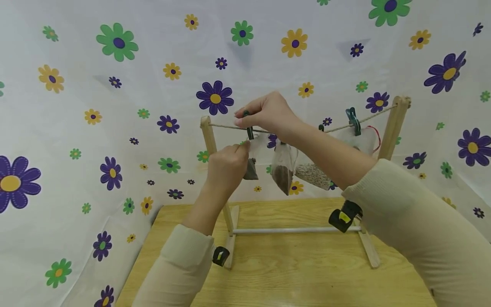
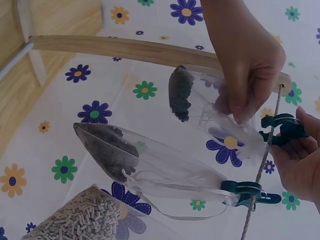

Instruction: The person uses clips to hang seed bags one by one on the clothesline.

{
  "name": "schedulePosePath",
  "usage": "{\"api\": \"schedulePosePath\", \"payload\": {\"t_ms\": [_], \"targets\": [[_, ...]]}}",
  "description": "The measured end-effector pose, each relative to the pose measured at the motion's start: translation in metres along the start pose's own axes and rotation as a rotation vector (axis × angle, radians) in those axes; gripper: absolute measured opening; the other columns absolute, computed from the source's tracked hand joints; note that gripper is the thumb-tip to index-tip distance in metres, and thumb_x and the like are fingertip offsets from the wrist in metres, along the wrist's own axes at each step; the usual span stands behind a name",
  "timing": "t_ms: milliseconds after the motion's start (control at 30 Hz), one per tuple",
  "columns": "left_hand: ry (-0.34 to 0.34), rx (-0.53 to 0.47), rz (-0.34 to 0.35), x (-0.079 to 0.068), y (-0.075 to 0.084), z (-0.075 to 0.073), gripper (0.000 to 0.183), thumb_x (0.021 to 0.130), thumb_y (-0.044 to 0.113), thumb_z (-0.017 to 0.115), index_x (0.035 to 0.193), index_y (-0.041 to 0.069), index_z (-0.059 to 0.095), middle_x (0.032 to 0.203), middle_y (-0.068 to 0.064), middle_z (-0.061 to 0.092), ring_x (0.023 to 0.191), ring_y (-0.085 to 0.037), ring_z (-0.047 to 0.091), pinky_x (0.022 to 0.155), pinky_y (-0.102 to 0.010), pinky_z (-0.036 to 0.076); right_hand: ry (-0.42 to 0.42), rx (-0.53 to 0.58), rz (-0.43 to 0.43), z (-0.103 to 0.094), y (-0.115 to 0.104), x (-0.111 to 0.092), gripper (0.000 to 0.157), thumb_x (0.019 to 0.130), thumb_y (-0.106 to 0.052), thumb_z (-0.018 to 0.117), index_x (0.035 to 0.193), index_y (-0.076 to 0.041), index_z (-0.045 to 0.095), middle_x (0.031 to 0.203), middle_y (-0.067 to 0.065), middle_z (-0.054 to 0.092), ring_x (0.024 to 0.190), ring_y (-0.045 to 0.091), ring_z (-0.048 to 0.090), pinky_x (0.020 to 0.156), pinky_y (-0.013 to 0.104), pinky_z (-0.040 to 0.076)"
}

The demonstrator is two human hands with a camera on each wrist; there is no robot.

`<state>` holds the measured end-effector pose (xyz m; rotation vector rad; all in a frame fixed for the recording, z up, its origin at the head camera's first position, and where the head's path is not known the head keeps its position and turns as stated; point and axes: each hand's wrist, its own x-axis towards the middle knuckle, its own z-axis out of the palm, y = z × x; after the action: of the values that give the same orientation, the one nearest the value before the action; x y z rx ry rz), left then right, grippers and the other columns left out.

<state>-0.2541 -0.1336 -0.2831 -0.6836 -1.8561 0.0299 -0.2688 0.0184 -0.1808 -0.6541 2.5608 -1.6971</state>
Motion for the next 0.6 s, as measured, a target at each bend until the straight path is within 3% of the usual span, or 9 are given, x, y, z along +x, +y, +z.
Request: {"api": "schedulePosePath", "payload": {"t_ms": [100,267,433,533,600], "targets": [[-0.03,-0.034,-0.075,0.005,0.0,-0.004,0.01,0.086,0.004,0.062,0.081,0.002,0.069,0.058,-0.006,0.062,0.044,-0.019,0.055,0.033,-0.029,0.036,-0.019,-0.011,0.007,0.001,0.003,0.001,0.019,0.082,-0.016,0.074,0.096,-0.003,0.075,0.11,0.006,0.07,0.11,0.015,0.059,0.094,0.032,0.047],[-0.103,-0.171,-0.279,0.015,0.001,-0.009,0.021,0.089,0.005,0.056,0.071,0.0,0.065,0.053,-0.008,0.057,0.04,-0.015,0.04,0.035,-0.03,0.031,-0.039,0.033,0.03,0.002,0.008,0.0,0.021,0.083,-0.014,0.073,0.1,-0.001,0.073,0.111,0.008,0.069,0.107,0.016,0.061,0.09,0.029,0.05],[-0.13,-0.335,-0.442,0.023,0.001,-0.01,0.021,0.09,0.006,0.054,0.08,-0.003,0.07,0.056,-0.011,0.058,0.044,-0.017,0.039,0.04,-0.028,0.03,-0.022,0.102,0.086,0.002,0.01,0.001,0.024,0.084,-0.014,0.072,0.104,-0.002,0.072,0.112,0.008,0.068,0.104,0.017,0.063,0.09,0.028,0.05],[-0.127,-0.481,-0.606,0.026,0.001,-0.01,0.022,0.091,0.008,0.054,0.085,-0.002,0.072,0.06,-0.009,0.06,0.047,-0.016,0.043,0.043,-0.024,0.03,0.016,0.049,0.113,0.002,0.012,0.001,0.024,0.084,-0.019,0.073,0.103,-0.005,0.073,0.112,0.005,0.067,0.107,0.016,0.059,0.092,0.031,0.049],[-0.117,-0.538,-0.679,0.027,0.001,-0.01,0.021,0.09,0.008,0.054,0.086,-0.001,0.073,0.061,-0.008,0.061,0.05,-0.015,0.044,0.045,-0.023,0.03,0.038,0.044,0.126,0.002,0.013,0.001,0.024,0.085,-0.019,0.072,0.104,-0.006,0.073,0.114,0.005,0.066,0.11,0.017,0.057,0.094,0.033,0.047]]}}
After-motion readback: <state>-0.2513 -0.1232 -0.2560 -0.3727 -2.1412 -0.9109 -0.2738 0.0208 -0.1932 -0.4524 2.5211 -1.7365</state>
